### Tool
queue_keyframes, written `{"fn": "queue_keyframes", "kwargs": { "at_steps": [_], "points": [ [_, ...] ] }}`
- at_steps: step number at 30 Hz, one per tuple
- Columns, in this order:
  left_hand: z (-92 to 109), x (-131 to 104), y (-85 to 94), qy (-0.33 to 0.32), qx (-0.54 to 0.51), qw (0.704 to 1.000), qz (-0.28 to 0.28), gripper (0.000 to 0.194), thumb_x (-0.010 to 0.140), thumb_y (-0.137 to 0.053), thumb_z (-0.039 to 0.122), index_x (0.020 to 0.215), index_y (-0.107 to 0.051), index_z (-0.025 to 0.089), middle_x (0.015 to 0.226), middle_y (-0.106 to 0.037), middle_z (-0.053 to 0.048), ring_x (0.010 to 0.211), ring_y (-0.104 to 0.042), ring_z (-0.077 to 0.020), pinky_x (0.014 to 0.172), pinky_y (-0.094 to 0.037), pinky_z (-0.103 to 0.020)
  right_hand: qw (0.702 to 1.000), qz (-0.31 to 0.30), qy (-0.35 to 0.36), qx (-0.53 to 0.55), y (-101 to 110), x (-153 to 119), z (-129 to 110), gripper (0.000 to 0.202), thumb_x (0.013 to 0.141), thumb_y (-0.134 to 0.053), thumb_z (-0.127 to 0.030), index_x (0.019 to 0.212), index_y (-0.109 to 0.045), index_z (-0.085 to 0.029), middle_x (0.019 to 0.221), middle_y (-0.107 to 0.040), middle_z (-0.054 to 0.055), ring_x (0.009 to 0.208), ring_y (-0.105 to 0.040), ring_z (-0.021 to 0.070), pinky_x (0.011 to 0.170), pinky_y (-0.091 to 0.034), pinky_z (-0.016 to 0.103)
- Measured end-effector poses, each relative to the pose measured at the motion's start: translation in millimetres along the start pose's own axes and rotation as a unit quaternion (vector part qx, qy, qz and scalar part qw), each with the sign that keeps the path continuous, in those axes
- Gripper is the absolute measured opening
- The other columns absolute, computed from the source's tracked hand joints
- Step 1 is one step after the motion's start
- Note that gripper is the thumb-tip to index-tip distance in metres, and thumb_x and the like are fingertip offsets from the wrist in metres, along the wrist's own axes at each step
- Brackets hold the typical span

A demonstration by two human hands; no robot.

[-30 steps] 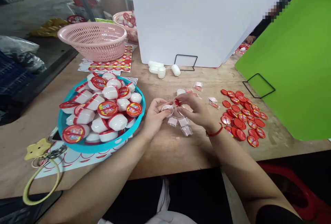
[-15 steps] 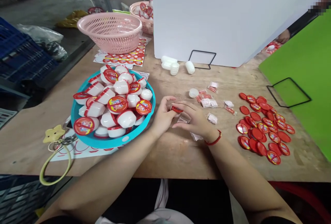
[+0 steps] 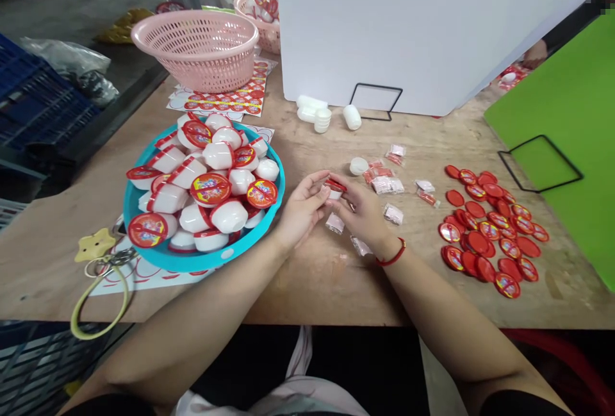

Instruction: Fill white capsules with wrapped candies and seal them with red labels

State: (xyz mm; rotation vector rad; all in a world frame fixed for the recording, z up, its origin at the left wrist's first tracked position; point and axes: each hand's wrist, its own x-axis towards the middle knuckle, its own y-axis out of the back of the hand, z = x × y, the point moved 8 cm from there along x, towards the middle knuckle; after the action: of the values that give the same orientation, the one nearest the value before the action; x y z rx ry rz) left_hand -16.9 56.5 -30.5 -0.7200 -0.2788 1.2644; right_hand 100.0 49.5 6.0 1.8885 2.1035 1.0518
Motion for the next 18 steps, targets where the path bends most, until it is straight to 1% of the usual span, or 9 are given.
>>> {"fn": "queue_keyframes", "kwargs": {
  "at_steps": [4, 6, 9, 11, 15, 18],
  "points": [
    [3.0, 0.4, 2.7, -0.019, 0.012, 1.0, 0.008, 0.047, 0.079, -0.079, 0.023, 0.123, -0.063, 0.027, 0.134, -0.063, -0.006, 0.114, -0.064, -0.0184, 0.092, -0.053, -0.031, 1.0, 0.003, 0.002, -0.028, -0.5, -0.3, -3.9, 0.05, 0.095, -0.063, -0.037, 0.142, -0.055, -0.024, 0.133, -0.068, 0.011, 0.12, -0.067, 0.0261, 0.103, -0.055, 0.046],
    [4.3, 0.6, 4.6, -0.031, 0.023, 0.999, 0.016, 0.049, 0.077, -0.08, 0.021, 0.122, -0.064, 0.027, 0.138, -0.062, -0.006, 0.12, -0.062, -0.0204, 0.097, -0.052, -0.033, 0.999, 0.001, 0.008, -0.033, -1.1, -0.7, -7.4, 0.051, 0.094, -0.063, -0.037, 0.142, -0.055, -0.026, 0.133, -0.068, 0.01, 0.119, -0.067, 0.026, 0.102, -0.055, 0.046],
    [4.8, 0.8, 5.9, -0.05, 0.03, 0.998, 0.024, 0.049, 0.073, -0.084, 0.021, 0.119, -0.067, 0.024, 0.129, -0.066, -0.007, 0.119, -0.063, -0.0211, 0.104, -0.049, -0.036, 0.999, 0.008, 0.011, -0.044, -1.0, -1.8, -11.6, 0.056, 0.089, -0.069, -0.036, 0.142, -0.055, -0.025, 0.129, -0.071, 0.009, 0.114, -0.07, 0.026, 0.1, -0.057, 0.045],
    [3.9, 1.1, 4.3, -0.058, 0.032, 0.998, 0.02, 0.048, 0.071, -0.085, 0.021, 0.116, -0.068, 0.021, 0.12, -0.07, -0.007, 0.116, -0.065, -0.0209, 0.106, -0.048, -0.038, 0.999, 0.022, -0.01, -0.044, 0.0, -2.7, -10.4, 0.054, 0.088, -0.069, -0.034, 0.14, -0.056, -0.025, 0.125, -0.072, 0.008, 0.108, -0.072, 0.025, 0.096, -0.059, 0.043],
    [5.0, 1.1, 1.0, -0.081, 0.041, 0.996, 0.014, 0.045, 0.067, -0.088, 0.021, 0.108, -0.07, 0.02, 0.111, -0.073, -0.006, 0.11, -0.067, -0.0202, 0.104, -0.049, -0.038, 0.996, 0.06, -0.056, -0.035, 3.6, -4.7, -5.1, 0.04, 0.088, -0.067, -0.031, 0.127, -0.063, -0.026, 0.114, -0.076, 0.005, 0.095, -0.074, 0.0226, 0.087, -0.061, 0.041],
    [6.3, 1.5, 0.9, -0.093, 0.04, 0.995, 0.011, 0.045, 0.064, -0.09, 0.02, 0.104, -0.069, 0.019, 0.105, -0.074, -0.004, 0.102, -0.068, -0.0184, 0.099, -0.051, -0.036, 0.994, 0.071, -0.072, -0.036, 4.9, -5.3, -2.3, 0.037, 0.084, -0.07, -0.033, 0.12, -0.065, -0.023, 0.104, -0.076, 0.005, 0.087, -0.073, 0.022, 0.08, -0.061, 0.038]
  ]
}}
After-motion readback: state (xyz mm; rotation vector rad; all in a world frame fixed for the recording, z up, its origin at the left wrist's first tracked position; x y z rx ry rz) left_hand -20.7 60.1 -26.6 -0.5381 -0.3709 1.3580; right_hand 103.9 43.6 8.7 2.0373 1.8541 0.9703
